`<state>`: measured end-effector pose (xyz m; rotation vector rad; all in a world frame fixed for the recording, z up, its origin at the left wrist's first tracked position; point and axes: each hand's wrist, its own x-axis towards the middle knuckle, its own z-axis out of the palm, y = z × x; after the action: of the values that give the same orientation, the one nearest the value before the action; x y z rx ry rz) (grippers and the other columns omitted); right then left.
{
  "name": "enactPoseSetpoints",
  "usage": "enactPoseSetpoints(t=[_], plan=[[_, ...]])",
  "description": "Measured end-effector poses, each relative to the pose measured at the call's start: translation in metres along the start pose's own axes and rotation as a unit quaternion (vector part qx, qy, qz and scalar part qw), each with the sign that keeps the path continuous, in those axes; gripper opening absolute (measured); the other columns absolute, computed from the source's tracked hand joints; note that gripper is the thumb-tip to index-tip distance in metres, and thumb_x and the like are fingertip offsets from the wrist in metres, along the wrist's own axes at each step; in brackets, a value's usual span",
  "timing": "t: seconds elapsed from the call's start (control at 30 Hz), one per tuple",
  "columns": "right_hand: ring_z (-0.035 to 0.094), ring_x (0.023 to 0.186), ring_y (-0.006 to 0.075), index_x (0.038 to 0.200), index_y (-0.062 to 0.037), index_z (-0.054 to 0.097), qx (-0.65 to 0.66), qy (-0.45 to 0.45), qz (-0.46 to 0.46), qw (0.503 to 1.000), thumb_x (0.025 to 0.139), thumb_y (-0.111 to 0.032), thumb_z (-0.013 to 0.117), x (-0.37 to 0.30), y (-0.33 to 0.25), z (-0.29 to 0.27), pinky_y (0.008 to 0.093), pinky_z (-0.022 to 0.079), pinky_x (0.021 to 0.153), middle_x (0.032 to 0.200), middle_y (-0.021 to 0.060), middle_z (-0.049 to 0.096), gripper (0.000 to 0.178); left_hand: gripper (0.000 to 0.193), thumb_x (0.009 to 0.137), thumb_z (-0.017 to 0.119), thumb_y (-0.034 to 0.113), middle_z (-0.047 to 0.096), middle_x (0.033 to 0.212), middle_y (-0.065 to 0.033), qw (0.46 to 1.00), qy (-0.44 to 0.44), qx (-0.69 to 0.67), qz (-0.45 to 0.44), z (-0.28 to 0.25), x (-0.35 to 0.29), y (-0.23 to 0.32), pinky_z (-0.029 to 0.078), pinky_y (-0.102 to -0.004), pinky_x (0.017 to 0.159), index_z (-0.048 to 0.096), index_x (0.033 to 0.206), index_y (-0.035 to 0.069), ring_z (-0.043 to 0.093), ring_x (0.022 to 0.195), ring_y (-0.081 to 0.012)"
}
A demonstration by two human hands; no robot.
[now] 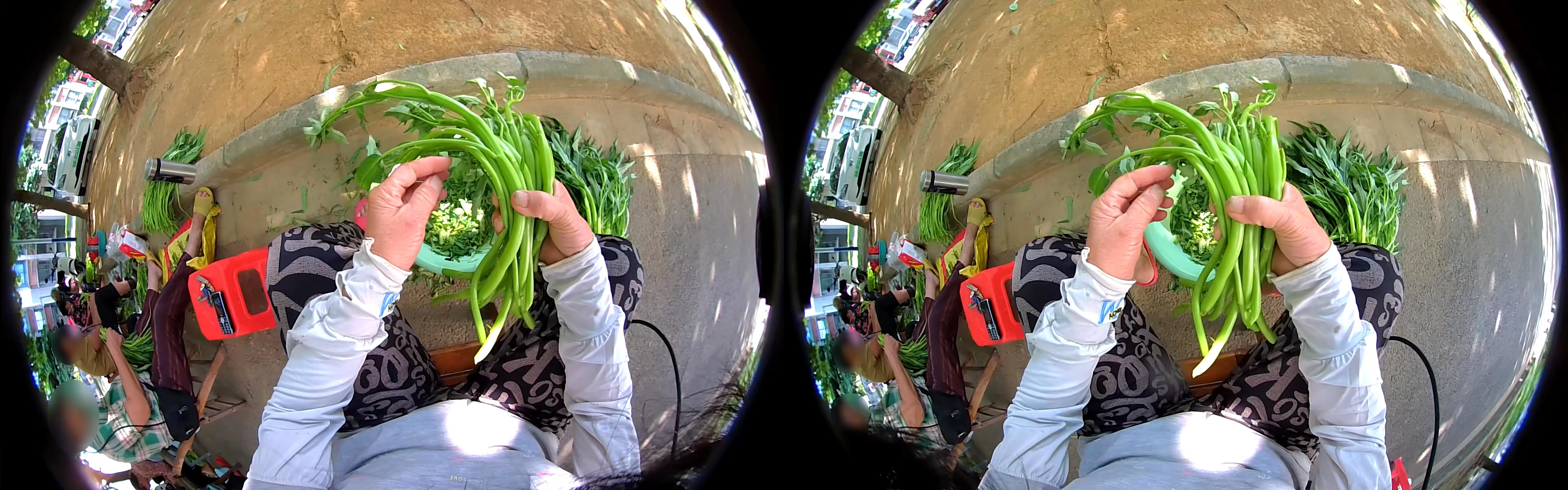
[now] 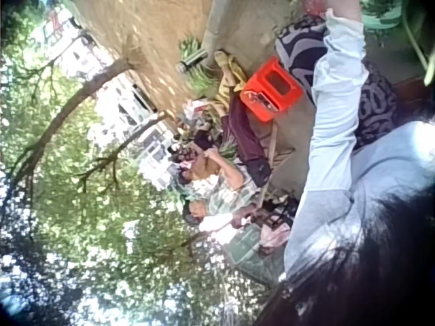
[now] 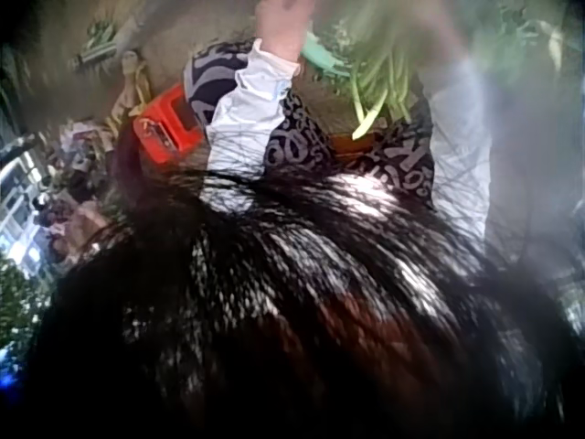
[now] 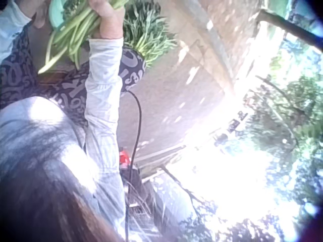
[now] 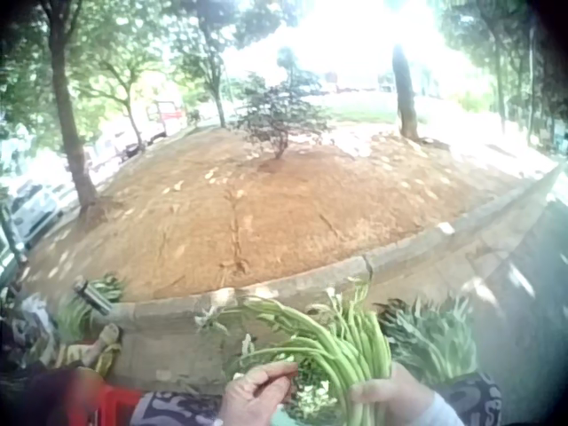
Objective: The person sorts water spinach by hand, picking individual stems from a bundle and placing them into a green bowl.
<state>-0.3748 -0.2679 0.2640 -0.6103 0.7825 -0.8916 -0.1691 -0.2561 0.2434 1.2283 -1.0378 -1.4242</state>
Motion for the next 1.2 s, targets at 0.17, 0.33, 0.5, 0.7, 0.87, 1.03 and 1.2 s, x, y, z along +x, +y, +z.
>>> enactPoseSetpoints(t=[0.17,0.33,0.5,0.7,0.87,1.03,1.2], plan=[[0.063,0.07,0.0182,0.109,0.0017,0.054,0.012,-0.021,0.008,1.0,0.075,-0.017,0.067,0.001,0.003,0.004,0.0308,0.055,0.063,0.087,0.0092,0.061,0.041,0.029,0.084,0.061,-0.002,0.058,0.095,-0.0024,0.984,-0.002,0.084,0.158,0.014,0.003,-0.004,0.046,-0.0237,0.071,0.061,0.113,0.004,0.056,0.08,-0.0121],[0.063,0.07,0.0182,0.109,0.002,0.055,0.021,-0.022,0.013,0.999,0.076,-0.016,0.067,0.0,0.003,0.0,0.0307,0.054,0.064,0.088,0.0092,0.062,0.04,0.019,0.084,0.065,0.007,0.057,0.107,-0.0037,0.939,-0.043,0.284,0.191,0.011,0.001,0.008,0.045,-0.028,0.081,0.061,0.103,0.004,0.054,0.097,-0.0121],[0.062,0.069,0.0179,0.107,0.0023,0.056,0.019,-0.016,0.005,1.0,0.076,-0.016,0.066,0.0,0.001,0.004,0.0306,0.054,0.064,0.087,0.0092,0.063,0.038,0.013,0.087,0.063,0.01,0.059,0.105,-0.0056,0.946,-0.074,0.235,0.21,0.01,0.004,-0.006,0.046,-0.0289,0.081,0.057,0.097,0.003,0.056,0.096,-0.0135],[0.062,0.069,0.0179,0.106,0.0026,0.056,0.019,-0.008,0.002,1.0,0.076,-0.015,0.065,-0.001,-0.002,-0.003,0.031,0.054,0.063,0.086,0.0094,0.062,0.037,0.023,0.094,0.053,0.014,0.064,0.093,-0.009,0.984,-0.167,-0.055,-0.032,0.009,-0.003,0.009,0.047,-0.0275,0.081,0.048,0.112,0.0,0.06,0.088,-0.0138],[0.062,0.068,0.0189,0.106,0.0024,0.055,0.035,0.013,-0.006,0.999,0.075,-0.017,0.066,-0.002,-0.005,-0.002,0.0314,0.054,0.062,0.085,0.0101,0.061,0.038,0.028,0.094,0.052,0.01,0.063,0.095,-0.0063,0.983,-0.174,0.011,-0.051,0.001,-0.004,0.007,0.047,-0.0261,0.079,0.054,0.12,-0.001,0.058,0.085,-0.0124],[0.061,0.067,0.0214,0.106,0.0023,0.055,0.047,0.031,-0.023,0.998,0.076,-0.022,0.069,-0.004,-0.009,-0.007,0.0322,0.053,0.062,0.086,0.0113,0.061,0.041,0.025,0.093,0.051,0.005,0.064,0.096,-0.0061,0.984,-0.164,0.04,-0.06,-0.005,-0.006,0.006,0.047,-0.0248,0.077,0.059,0.116,-0.003,0.057,0.084,-0.0112],[0.06,0.072,0.02,0.112,0.003,0.054,0.039,0.039,-0.035,0.998,0.077,-0.024,0.069,-0.005,-0.011,-0.013,0.0328,0.052,0.065,0.09,0.0096,0.061,0.047,0.025,0.093,0.05,0.004,0.064,0.095,-0.0057,0.983,-0.165,0.046,-0.067,-0.009,-0.006,0.004,0.047,-0.0245,0.077,0.059,0.115,-0.003,0.057,0.084,-0.0108]])
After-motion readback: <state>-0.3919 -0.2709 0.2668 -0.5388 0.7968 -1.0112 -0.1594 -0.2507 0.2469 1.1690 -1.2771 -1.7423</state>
